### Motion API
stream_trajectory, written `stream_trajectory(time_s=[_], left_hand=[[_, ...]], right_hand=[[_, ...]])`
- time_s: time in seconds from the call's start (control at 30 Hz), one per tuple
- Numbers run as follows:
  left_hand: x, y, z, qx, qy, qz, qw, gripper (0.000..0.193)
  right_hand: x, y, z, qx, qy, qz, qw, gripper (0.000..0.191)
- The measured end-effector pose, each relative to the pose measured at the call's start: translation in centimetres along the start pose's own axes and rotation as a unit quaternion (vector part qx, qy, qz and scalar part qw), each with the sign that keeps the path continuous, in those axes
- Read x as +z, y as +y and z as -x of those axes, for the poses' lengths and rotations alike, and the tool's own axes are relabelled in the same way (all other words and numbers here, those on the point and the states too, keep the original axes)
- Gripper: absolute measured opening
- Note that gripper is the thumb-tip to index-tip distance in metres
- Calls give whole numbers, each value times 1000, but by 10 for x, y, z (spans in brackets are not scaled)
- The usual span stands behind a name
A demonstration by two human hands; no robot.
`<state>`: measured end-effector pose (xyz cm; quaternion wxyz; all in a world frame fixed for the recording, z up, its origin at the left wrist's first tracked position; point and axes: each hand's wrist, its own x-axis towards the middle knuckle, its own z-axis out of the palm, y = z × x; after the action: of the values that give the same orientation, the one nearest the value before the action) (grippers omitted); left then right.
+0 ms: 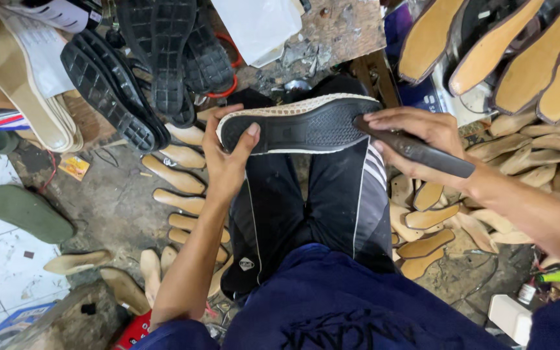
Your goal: The person uses a curved metal tool to press and secure a black rubber sole onto a white woven shoe upper. They repeatedly press along the edges and heel, then flip the shoe to inspect the fit and alignment before continuing to press the sole into place.
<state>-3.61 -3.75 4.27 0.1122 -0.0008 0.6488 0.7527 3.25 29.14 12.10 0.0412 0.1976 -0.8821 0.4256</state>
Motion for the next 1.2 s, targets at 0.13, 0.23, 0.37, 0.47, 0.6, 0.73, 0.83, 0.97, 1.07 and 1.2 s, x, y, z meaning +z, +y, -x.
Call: stream_trajectory(time_s=[0.13, 0.23, 0.37, 0.47, 0.6, 0.73, 0.83, 0.97, 1.07, 1.2], left_hand=[[5, 4, 0, -14, 0, 26, 1000, 35], [7, 7, 2, -4, 7, -15, 1000, 35], [8, 9, 3, -26, 15, 18, 999, 36], [7, 9, 2, -22, 13, -15, 1000, 37], [7, 10, 2, -15, 11, -38, 999, 38], [8, 9, 2, 11, 16, -43, 999, 39], [8, 9, 2, 17, 13, -41, 999, 40], [9, 11, 3, 11, 19, -49, 999, 40], [10, 12, 3, 22, 18, -58, 998, 40], [11, 12, 1, 7, 22, -50, 998, 40]], right_hand=[[-15, 20, -22, -86, -131, 61, 986, 25], [-16, 24, -28, -40, -174, 23, 984, 29], [-10, 17, -36, 2, -124, -62, 990, 27], [-10, 13, -48, -115, -180, 26, 977, 26], [-10, 5, -61, -49, -190, 8, 981, 27], [-4, -7, -70, -43, -226, 35, 973, 22], [-2, -19, -77, -79, -226, 71, 968, 26], [4, -29, -87, -31, -211, 38, 976, 24], [10, -33, -90, -90, -209, 79, 971, 25], [14, -37, -92, -55, -183, 35, 981, 23]])
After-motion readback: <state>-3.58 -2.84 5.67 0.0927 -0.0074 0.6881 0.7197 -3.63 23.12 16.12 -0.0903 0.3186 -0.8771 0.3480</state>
